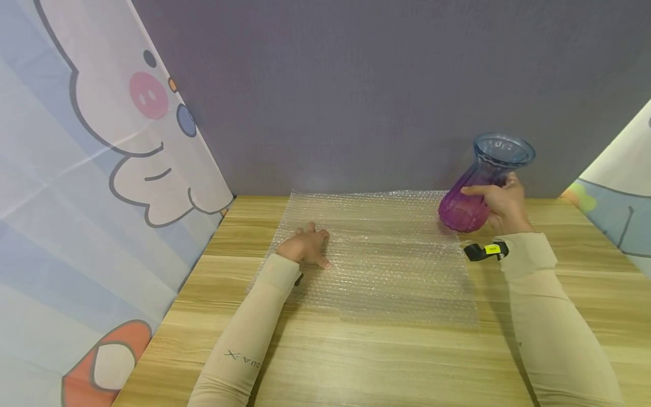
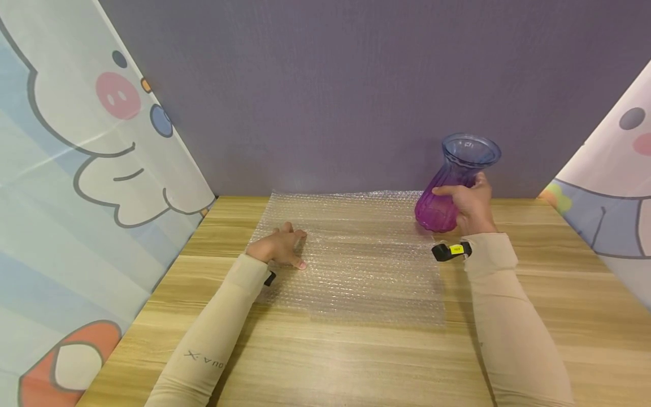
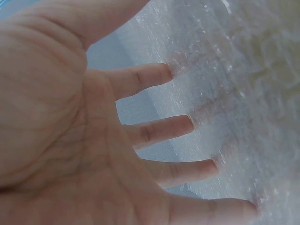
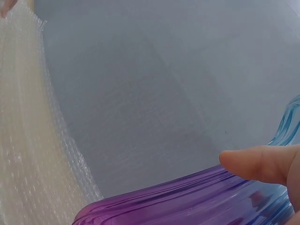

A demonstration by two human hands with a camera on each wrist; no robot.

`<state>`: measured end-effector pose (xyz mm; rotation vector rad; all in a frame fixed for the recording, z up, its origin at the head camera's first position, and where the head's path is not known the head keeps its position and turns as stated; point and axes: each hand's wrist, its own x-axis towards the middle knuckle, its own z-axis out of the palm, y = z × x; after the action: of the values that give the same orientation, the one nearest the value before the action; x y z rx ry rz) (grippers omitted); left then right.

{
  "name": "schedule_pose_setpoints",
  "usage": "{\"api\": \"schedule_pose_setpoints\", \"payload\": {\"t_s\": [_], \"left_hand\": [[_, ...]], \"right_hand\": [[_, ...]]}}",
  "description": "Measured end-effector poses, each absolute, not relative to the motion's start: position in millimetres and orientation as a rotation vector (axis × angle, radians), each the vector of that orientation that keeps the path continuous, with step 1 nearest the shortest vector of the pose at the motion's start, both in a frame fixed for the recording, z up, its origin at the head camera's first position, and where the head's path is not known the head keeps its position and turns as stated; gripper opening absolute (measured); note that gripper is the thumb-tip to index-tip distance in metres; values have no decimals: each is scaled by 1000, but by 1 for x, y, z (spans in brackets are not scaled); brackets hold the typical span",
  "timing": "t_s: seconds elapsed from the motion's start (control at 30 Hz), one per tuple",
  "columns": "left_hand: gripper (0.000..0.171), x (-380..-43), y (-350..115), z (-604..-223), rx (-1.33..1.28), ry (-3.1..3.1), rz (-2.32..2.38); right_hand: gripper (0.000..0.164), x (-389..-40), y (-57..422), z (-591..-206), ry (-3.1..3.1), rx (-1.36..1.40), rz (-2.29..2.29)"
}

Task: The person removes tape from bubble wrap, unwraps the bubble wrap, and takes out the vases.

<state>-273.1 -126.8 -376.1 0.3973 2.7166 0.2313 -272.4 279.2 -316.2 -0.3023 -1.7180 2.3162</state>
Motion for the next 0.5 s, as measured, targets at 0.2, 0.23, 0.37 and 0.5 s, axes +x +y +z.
{"api": "schedule_pose_setpoints", "payload": {"t_s": [0.2,0.23,0.37,0.5], "left_hand": [[92,-272,-127,-375,387,2714,230],[93,-272,-127,-375,386,2714,231],[93,-272,-127,-375,390,2715,233],[92,-272,-127,-375,393,2712,237]], "right_hand": [[79,-275,284,-319,-1702,-350,2313],[79,-275,284,-320,-1701,-359,2310],[76,-276,286,-322,-1705,-391,2292],[75,-277,289,-322,-1619,-401,2342]]}}
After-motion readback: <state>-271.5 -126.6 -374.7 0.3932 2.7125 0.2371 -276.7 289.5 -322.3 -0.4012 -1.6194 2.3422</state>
